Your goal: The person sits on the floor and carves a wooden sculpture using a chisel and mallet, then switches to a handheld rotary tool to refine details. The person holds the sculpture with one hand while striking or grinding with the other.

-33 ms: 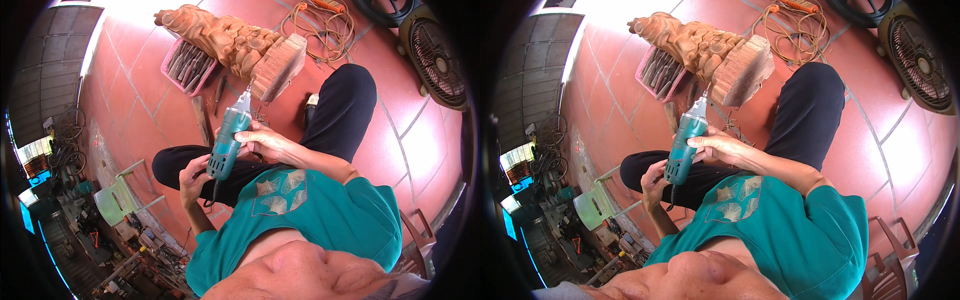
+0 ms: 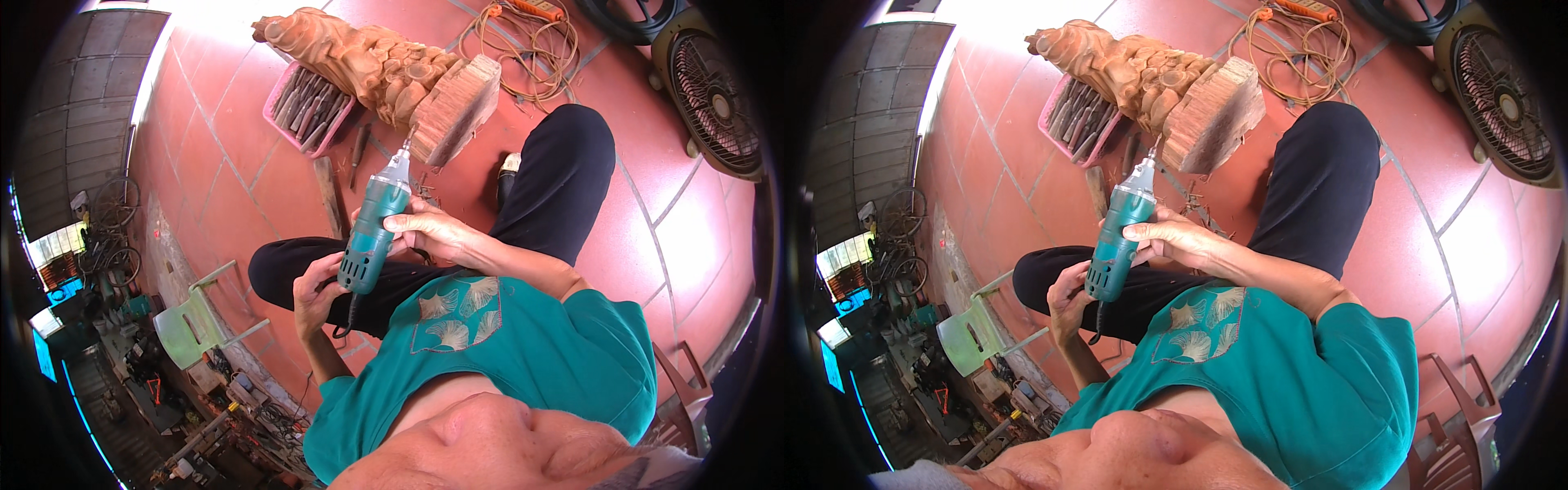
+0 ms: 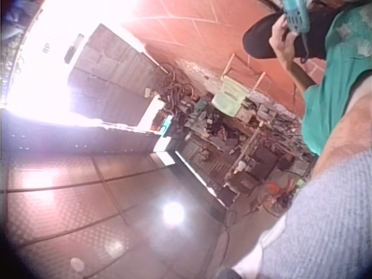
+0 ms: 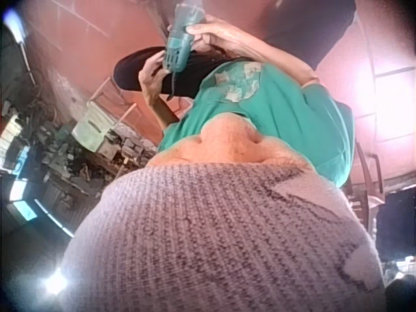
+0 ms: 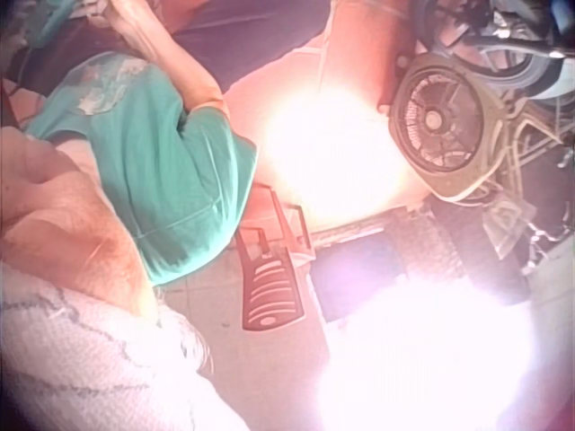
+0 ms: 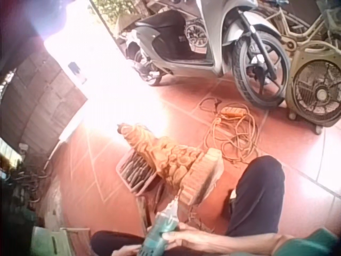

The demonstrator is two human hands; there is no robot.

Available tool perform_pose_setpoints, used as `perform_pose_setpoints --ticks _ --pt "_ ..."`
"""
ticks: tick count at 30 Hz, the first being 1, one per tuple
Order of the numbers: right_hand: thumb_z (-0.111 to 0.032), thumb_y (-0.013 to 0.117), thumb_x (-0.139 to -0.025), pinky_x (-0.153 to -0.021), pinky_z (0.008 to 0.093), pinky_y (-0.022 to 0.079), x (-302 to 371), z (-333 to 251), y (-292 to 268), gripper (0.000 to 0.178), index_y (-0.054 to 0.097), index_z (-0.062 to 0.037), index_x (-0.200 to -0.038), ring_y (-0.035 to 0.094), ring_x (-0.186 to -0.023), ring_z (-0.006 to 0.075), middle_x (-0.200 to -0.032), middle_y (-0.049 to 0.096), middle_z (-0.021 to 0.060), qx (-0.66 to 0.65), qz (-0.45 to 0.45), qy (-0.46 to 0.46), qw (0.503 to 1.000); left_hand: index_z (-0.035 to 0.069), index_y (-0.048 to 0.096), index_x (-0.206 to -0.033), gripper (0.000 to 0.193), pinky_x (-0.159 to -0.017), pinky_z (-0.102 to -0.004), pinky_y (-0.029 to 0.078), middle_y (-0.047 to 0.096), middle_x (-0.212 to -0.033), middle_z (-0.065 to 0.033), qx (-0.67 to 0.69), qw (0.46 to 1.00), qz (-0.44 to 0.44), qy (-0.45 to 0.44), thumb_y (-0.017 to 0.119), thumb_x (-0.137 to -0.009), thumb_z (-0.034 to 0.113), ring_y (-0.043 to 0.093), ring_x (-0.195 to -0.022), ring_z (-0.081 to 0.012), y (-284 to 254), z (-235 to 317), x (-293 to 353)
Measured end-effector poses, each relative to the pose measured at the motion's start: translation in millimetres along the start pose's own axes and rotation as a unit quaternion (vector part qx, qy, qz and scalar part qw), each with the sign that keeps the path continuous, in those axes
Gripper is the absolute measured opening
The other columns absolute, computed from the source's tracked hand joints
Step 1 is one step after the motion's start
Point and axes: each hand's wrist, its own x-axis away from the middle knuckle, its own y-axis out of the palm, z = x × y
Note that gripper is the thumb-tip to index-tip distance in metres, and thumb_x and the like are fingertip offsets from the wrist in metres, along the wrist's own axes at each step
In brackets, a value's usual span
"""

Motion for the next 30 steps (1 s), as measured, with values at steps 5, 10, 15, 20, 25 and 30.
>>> perform_pose_setpoints --ticks 5,10,15,20,25,30 --pt "-0.020 0.078 -0.088 -0.099 0.0415 0.056 1.2 3.1 1.4 0.060 0.050 0.0005 -0.138 0.064 -0.118 0.0255 -0.131 0.061 0.0126 0.003 0.002 -0.011 1.000 -0.005 0.064 -0.126 0.046 -0.087 -0.0289 0.056 0.074 -0.108 -0.0125 -0.076 0.997 0.019 0.019 0.077 -0.082 0.001 0.069 -0.095 -0.0141 2.3 2.0 4.1" --pt "-0.019 0.077 -0.089 -0.100 0.0428 0.056 -2.7 1.0 -2.2 0.060 0.050 0.0006 -0.138 0.064 -0.118 0.0260 -0.131 0.061 0.0134 0.003 0.005 -0.010 1.000 -0.003 0.067 -0.123 0.043 -0.084 -0.0284 0.056 0.075 -0.106 -0.0112 -0.142 0.987 0.049 0.053 0.078 -0.081 0.002 0.070 -0.093 -0.0135 6.4 -2.8 1.2" --pt "-0.018 0.077 -0.089 -0.101 0.0435 0.055 -1.7 3.7 -3.7 0.059 0.050 0.0006 -0.138 0.064 -0.119 0.0265 -0.131 0.061 0.0141 -0.030 0.012 0.006 0.999 -0.003 0.067 -0.124 0.043 -0.083 -0.0282 0.056 0.074 -0.108 -0.0109 -0.166 0.982 0.060 0.071 0.076 -0.081 -0.001 0.070 -0.093 -0.0135 6.9 -8.9 6.4" --pt "-0.016 0.077 -0.088 -0.096 0.0373 0.057 -0.8 4.0 5.8 0.055 0.053 -0.0012 -0.135 0.065 -0.115 0.0243 -0.126 0.064 0.0122 0.031 0.009 -0.021 0.999 -0.004 0.064 -0.127 0.045 -0.089 -0.0297 0.053 0.072 -0.114 -0.0116 -0.077 0.994 0.038 0.065 0.073 -0.083 -0.005 0.068 -0.100 -0.0161 4.2 -7.9 9.8" --pt "-0.018 0.078 -0.088 -0.097 0.0475 0.056 -1.1 4.5 6.1 0.060 0.048 -0.0093 -0.139 0.060 -0.123 0.0249 -0.136 0.058 0.0091 0.091 0.016 -0.004 0.996 -0.006 0.055 -0.136 0.044 -0.100 -0.0330 0.047 0.067 -0.123 -0.0139 0.021 0.999 0.032 -0.026 0.065 -0.095 0.005 0.063 -0.112 -0.0189 -5.3 -9.5 18.4" --pt "-0.020 0.080 -0.087 -0.096 0.0470 0.054 0.9 0.7 8.7 0.062 0.047 -0.0104 -0.139 0.059 -0.123 0.0242 -0.135 0.058 0.0075 0.079 0.040 -0.019 0.996 -0.005 0.044 -0.145 0.067 -0.104 -0.0365 0.044 0.061 -0.131 -0.0168 0.142 0.987 0.007 -0.074 0.067 -0.096 0.033 0.058 -0.120 -0.0213 -3.9 -5.1 14.2"
